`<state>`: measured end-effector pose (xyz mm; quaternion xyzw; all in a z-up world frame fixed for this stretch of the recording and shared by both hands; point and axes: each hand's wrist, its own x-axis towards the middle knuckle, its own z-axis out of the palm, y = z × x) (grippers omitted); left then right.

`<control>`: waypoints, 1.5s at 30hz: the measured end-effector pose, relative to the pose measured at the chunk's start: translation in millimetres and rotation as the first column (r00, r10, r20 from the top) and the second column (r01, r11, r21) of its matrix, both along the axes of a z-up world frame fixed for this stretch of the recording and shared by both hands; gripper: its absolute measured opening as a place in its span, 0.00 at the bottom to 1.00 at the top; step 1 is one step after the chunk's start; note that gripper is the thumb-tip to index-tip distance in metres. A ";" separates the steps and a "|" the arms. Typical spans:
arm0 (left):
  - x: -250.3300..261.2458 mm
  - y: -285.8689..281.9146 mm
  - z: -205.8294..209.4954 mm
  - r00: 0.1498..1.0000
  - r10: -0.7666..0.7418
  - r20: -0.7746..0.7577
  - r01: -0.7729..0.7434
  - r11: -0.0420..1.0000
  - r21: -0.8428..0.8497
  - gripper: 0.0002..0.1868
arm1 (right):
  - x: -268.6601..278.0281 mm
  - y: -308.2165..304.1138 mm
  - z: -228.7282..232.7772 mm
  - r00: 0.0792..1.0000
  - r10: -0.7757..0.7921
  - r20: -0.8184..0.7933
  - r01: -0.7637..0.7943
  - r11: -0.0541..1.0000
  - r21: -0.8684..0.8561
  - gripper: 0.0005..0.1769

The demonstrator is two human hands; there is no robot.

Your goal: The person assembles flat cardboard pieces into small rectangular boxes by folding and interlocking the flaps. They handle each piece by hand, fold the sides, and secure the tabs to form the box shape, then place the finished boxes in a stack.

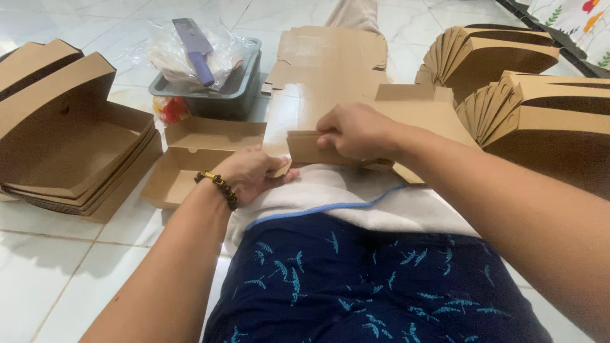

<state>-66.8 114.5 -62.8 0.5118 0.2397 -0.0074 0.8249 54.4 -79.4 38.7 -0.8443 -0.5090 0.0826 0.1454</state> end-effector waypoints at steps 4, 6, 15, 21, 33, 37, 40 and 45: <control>5.8 0.9 26.0 0.981 0.098 0.166 -0.190 0.633 0.751 0.34 | 31.0 7.4 -3.9 0.960 -0.002 -0.280 -0.014 0.998 -0.053 0.16; -0.3 -0.6 49.3 0.940 -0.050 0.339 -0.342 -0.118 0.932 0.39 | 44.8 12.5 -12.1 0.877 -0.081 -0.474 0.066 0.997 -0.049 0.11; 11.4 -63.8 85.3 0.888 -0.449 0.100 -0.420 -0.701 0.576 0.05 | 97.0 7.1 -30.4 0.373 -0.251 -0.893 0.234 0.957 -0.171 0.07; 19.6 -60.4 61.9 0.900 -0.435 -0.034 -0.364 -0.792 0.489 0.08 | 71.6 10.8 -20.6 0.723 -0.265 -0.637 0.188 0.964 -0.188 0.06; 28.5 -55.8 59.6 0.924 -0.361 -0.130 -0.192 -0.728 0.658 0.11 | -27.8 -13.5 -24.4 0.882 0.029 0.471 0.137 0.939 -0.316 0.09; 36.6 -53.2 61.5 0.925 -0.363 -0.115 -0.193 -0.708 0.680 0.10 | -36.2 -6.4 -30.0 0.811 -0.062 0.582 0.176 0.974 -0.140 0.09; 35.1 -45.5 59.7 0.935 -0.328 -0.136 -0.129 -0.670 0.731 0.07 | -38.2 0.6 -30.0 0.774 0.044 0.632 0.136 0.963 -0.233 0.09; -0.4 -12.7 47.5 0.883 -0.332 0.332 -0.437 -0.318 0.842 0.09 | -34.8 -4.2 -20.8 0.772 0.126 0.623 0.087 0.950 -0.299 0.09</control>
